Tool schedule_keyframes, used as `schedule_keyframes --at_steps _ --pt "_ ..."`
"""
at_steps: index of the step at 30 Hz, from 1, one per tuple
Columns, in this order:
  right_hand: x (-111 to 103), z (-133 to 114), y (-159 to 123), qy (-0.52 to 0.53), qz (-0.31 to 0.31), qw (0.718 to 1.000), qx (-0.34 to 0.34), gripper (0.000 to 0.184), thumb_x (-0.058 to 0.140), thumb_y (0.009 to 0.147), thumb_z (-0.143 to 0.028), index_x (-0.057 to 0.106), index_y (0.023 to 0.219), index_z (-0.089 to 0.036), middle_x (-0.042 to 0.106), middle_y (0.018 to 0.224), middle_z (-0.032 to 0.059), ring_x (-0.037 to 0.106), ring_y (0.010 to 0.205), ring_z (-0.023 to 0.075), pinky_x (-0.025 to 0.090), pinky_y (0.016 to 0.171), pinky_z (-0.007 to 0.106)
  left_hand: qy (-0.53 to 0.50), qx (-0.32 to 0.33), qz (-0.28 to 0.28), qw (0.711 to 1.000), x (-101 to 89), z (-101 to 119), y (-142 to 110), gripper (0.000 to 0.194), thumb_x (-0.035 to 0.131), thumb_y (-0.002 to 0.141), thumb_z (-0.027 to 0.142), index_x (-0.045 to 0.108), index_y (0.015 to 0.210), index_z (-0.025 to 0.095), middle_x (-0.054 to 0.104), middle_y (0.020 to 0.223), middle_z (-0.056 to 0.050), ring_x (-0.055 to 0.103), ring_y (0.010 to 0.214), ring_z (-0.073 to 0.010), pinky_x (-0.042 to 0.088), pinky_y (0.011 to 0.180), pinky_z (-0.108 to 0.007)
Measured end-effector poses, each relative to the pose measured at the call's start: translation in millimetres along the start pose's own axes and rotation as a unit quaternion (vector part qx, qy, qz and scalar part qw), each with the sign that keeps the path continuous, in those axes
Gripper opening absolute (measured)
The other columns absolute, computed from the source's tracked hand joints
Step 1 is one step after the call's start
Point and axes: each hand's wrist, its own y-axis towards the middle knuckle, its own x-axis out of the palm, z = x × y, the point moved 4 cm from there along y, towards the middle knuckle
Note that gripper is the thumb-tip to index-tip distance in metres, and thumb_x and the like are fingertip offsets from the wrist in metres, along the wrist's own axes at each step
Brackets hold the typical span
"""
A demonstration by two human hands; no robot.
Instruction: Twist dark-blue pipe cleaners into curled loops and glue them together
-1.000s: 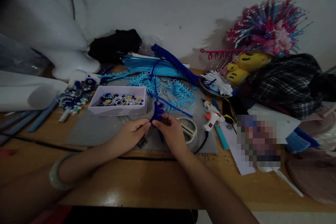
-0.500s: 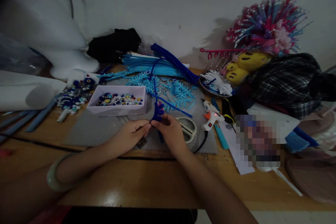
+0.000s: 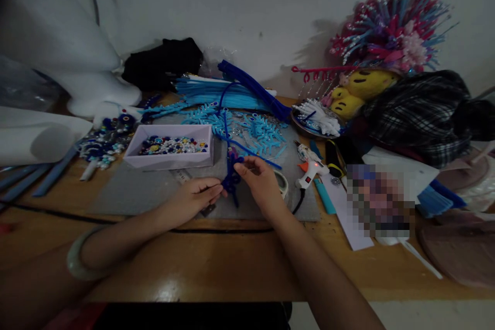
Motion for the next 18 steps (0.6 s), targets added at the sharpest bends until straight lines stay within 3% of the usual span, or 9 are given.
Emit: schedule_keyframes --at_steps 6,18 --pt "-8 -12 1 -0.001 -0.051 0.999 0.007 0.03 0.064 0.064 -0.033 0.064 0.09 -0.019 0.045 0.058 -0.0055 0.034 0.049 0.0056 0.028 0.049 0.021 0.04 0.014 -0.043 0.998 0.3 6 -2 0.029 0.037 0.08 0.031 0.053 0.061 0.015 0.041 0.051 0.005 0.037 0.048 -0.0079 0.028 0.047 -0.02" --pt "-19 -15 7 -0.029 -0.109 0.992 -0.048 0.018 0.066 0.065 -0.032 0.069 0.082 -0.026 0.058 0.078 -0.0013 0.049 0.072 0.0107 0.038 0.067 0.024 0.07 0.037 -0.079 0.994 0.9 7 -4 0.029 0.039 0.08 0.03 0.06 0.068 0.015 0.044 0.051 0.004 0.04 0.05 -0.0085 0.03 0.046 -0.018"
